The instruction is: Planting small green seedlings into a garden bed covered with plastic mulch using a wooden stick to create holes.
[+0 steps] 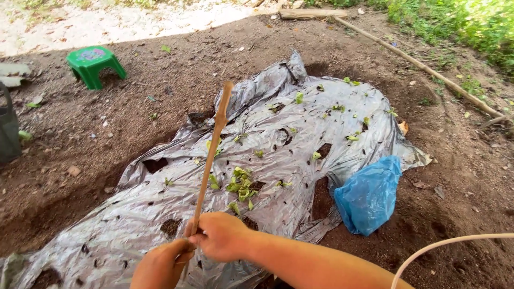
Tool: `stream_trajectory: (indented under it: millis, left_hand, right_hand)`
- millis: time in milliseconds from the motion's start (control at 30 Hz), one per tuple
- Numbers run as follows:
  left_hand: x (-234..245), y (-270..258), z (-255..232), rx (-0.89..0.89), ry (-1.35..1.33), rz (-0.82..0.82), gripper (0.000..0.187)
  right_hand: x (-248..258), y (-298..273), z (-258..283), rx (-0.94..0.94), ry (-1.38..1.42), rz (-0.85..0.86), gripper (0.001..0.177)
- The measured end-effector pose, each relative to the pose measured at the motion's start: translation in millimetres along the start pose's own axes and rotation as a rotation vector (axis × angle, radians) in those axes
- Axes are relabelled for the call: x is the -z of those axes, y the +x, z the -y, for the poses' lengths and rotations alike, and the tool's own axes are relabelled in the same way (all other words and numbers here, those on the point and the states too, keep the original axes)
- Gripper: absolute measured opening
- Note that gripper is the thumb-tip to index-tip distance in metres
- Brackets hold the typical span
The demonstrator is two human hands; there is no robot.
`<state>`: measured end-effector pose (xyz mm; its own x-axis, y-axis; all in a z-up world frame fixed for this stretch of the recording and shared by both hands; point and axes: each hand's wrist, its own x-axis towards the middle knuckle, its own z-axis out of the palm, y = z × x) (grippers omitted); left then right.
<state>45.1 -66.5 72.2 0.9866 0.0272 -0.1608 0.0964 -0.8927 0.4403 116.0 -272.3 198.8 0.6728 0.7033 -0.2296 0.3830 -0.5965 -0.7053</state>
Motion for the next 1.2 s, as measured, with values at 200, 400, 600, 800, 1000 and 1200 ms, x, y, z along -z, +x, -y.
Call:
stream_trajectory:
  millis: [200, 400, 600, 800, 1000, 1200]
  left_hand:
    - [12.5, -0.8, -31.0, 0.012, -0.297, 0.038, 0.036]
    - [52.5, -17.9, -34.5, 0.135, -0.770, 0.001, 0.033]
    - [46.4, -31.7, -60.0, 0.230, -1.006, 0.284, 0.035]
    - [38.8, -18.4, -61.4, 0.277, -1.151, 0.494, 0.021]
    - [38.7, -17.7, -56.3, 0.394, -1.239, 0.526, 0.012]
    - [42.8, -23.2, -48.8, 0.353, -0.970, 0.497, 0.026]
  right_hand:
    - [3.1, 16.5, -37.7, 0.081, 0.236, -0.077, 0.011]
    - [45.2, 14.5, -69.1, -0.191, 0.779, -0.431, 0.020]
    - [44.3, 18.4, -91.7, -0.270, 1.025, -0.447, 0.020]
    - [55.2, 12.7, -41.4, -0.363, 0.994, -0.380, 0.032]
    - [51.2, 19.1, -33.7, -0.445, 0.927, -0.339, 0.047]
    - [87.9, 18.9, -26.4, -0.454, 0.654, -0.553, 0.037]
